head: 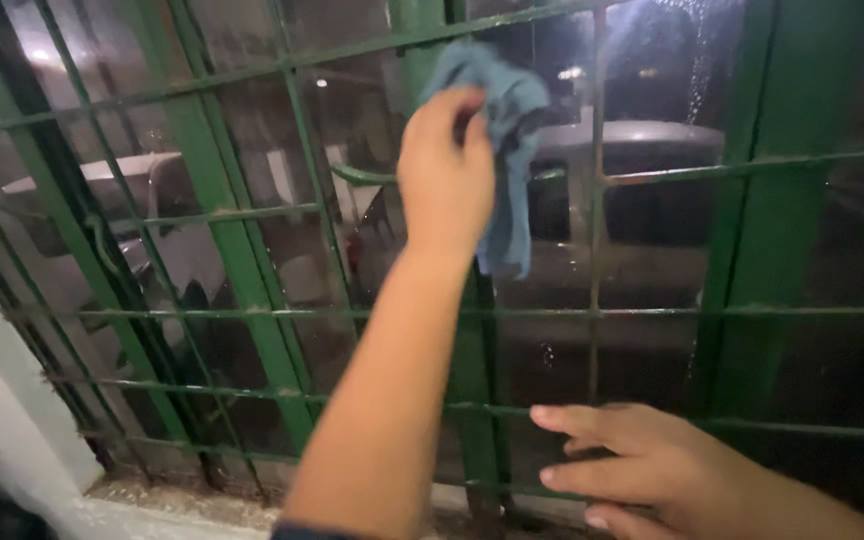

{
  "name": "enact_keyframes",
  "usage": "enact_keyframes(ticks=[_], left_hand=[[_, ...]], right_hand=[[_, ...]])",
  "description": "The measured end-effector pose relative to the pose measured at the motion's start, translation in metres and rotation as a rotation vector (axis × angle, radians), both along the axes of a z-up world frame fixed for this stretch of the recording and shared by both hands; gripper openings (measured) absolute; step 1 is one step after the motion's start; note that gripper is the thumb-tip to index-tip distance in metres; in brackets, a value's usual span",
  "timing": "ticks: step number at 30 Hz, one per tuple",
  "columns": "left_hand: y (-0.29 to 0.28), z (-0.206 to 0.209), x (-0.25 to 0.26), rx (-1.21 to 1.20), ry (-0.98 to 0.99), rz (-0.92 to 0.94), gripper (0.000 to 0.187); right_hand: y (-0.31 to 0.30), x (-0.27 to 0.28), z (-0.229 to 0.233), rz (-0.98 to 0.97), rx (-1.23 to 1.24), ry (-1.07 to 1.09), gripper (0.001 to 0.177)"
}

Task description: The person cleans a green metal window grille using a blue cloth. They wipe the glass panes and the metal bars, moving the cloth across different sections of the window.

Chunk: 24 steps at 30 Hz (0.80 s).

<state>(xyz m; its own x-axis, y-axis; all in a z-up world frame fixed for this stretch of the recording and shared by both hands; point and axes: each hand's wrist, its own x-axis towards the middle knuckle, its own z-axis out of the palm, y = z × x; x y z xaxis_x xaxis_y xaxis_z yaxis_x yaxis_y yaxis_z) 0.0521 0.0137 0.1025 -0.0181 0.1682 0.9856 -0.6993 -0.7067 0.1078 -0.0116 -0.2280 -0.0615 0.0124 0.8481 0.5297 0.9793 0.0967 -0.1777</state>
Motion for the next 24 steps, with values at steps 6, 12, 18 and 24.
enact_keyframes(ticks=[6,12,18,24], left_hand=[[-0.037,-0.109,-0.019,0.263,0.128,0.199,0.028],[-0.044,-0.095,0.032,0.545,0.346,0.422,0.044],[-0.037,-0.085,0.041,0.56,0.322,0.382,0.041],[0.002,-0.13,-0.009,0.843,0.586,0.354,0.051]], right_hand=[[-0.012,0.032,-0.054,-0.034,-0.071,0.189,0.042],[-0.012,0.05,-0.094,0.032,-0.029,0.069,0.031],[-0.002,0.067,-0.13,0.053,-0.074,0.077,0.028],[0.002,0.071,-0.153,-0.002,-0.118,0.123,0.029]])
